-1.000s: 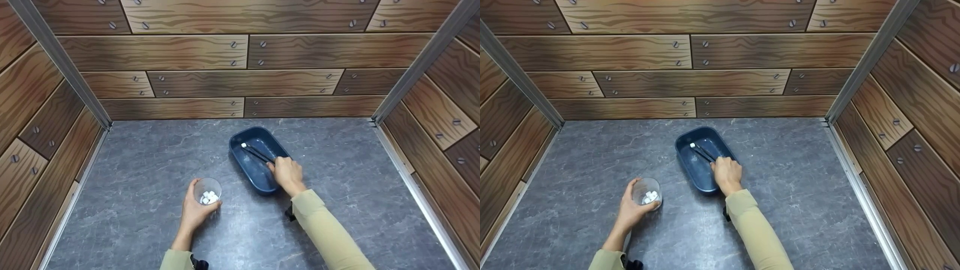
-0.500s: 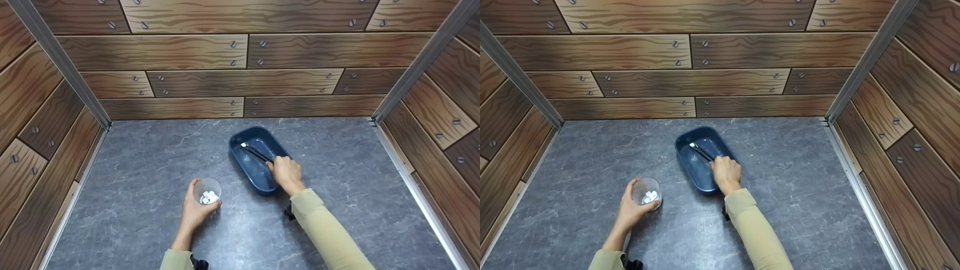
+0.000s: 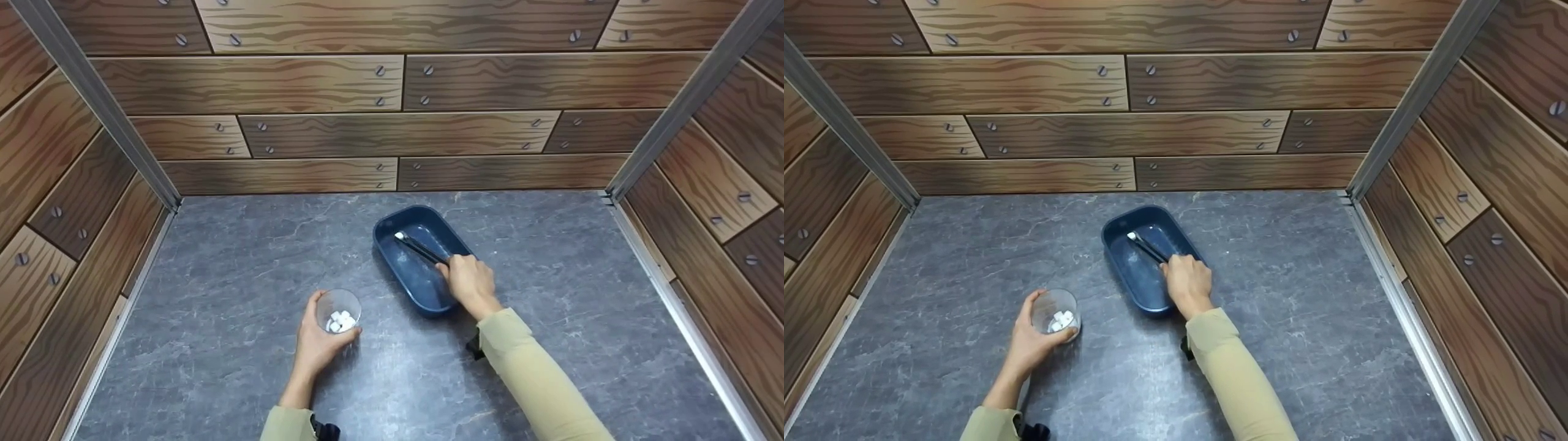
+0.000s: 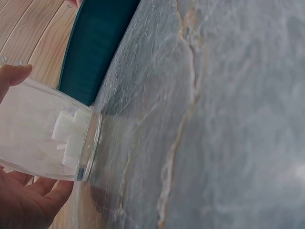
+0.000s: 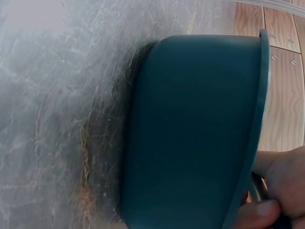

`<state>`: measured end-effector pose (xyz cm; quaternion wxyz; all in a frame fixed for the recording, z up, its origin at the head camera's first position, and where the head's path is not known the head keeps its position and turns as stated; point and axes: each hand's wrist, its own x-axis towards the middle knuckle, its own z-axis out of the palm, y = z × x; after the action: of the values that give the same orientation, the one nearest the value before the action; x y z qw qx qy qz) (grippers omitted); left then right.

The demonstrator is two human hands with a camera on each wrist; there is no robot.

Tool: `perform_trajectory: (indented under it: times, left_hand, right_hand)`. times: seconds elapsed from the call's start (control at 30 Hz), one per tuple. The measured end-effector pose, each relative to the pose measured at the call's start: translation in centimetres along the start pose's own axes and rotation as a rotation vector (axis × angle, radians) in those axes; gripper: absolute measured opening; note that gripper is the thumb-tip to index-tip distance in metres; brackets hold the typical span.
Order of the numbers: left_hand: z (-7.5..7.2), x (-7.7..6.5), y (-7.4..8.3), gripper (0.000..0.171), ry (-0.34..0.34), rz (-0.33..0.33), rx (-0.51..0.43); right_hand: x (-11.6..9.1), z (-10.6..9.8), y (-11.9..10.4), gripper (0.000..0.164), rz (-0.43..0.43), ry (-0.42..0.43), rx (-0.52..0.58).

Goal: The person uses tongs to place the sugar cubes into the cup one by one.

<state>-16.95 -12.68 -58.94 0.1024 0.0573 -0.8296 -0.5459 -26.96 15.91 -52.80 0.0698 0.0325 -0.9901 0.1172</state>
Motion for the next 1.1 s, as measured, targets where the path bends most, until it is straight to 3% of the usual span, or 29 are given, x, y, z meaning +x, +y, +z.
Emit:
perform_trajectory:
  times: [0.6,1.1]
  left_hand:
    - [0.0,0.0,0.1,0.099,0.006,-0.007,0.005]
    - [-0.1,0.1,0.2,0.097,0.0,-0.01,-0.019]
  right_hand:
    - [-1.9,-1.7,0.6,0.028,-0.011,0.002,0.055]
    - [-4.2,-3.8,0.7,0.027,-0.049,0.062,0.111]
